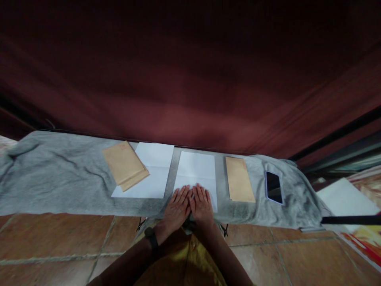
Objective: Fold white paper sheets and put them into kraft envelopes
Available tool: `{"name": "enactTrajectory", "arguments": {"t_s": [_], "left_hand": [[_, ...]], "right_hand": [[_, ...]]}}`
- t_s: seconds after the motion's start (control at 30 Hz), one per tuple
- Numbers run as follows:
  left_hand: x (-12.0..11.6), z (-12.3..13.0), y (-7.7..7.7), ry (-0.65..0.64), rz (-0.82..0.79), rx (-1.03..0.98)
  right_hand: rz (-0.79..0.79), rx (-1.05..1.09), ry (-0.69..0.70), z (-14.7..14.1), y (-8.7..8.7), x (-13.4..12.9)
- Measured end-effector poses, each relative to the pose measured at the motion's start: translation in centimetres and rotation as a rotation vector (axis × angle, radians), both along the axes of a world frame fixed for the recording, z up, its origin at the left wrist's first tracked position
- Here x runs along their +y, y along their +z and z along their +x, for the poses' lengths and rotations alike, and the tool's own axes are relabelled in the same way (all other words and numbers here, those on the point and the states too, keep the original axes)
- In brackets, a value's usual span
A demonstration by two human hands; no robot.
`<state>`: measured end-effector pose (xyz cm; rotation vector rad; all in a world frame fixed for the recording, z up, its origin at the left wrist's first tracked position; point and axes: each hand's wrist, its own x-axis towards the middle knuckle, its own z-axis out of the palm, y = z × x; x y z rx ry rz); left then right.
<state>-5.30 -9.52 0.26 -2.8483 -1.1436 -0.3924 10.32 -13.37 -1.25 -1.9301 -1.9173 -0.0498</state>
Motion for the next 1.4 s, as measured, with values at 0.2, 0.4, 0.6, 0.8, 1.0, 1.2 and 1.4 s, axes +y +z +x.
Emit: {"name": "enactTrajectory", "arguments": {"t_s": [0.2, 0.4, 0.6, 0.8, 1.0, 1.2, 1.4], "left_hand": [[0.3, -1.9, -0.2, -0.01, -0.012, -0.02], [0.5, -3.7, -0.4, -0.067, -0.109, 0.011], [0.2, -3.3, -0.6, -0.077, -0.064, 0.178], [0.0, -2.8, 0.7, -0.08, -0.06, 0.179], [0.9, -3.0, 4.5, -0.047, -0.3, 0.135], [1.8, -4.5, 5.6, 0.024, -0.384, -0.182], [2.5, -4.2, 3.3, 0.431, -0.646, -0.997]], "right_hand": [[0.028, -0.03, -0.061, 2.5, -0.1, -1.8], [0.046, -0.085, -0.096, 5.3, -0.3, -3.5], [0.059, -0.089, -0.039, 6.1, -1.1, -4.1], [0.068, -0.039, -0.01, 5.2, -0.7, -4.3], [0.016, 0.013, 0.151, 3.1, 0.8, -4.5], [-0.083, -0.003, 0.094, 5.6, 3.5, -4.2], [-0.038, 0.086, 0.055, 6.1, 6.7, -3.7]]}}
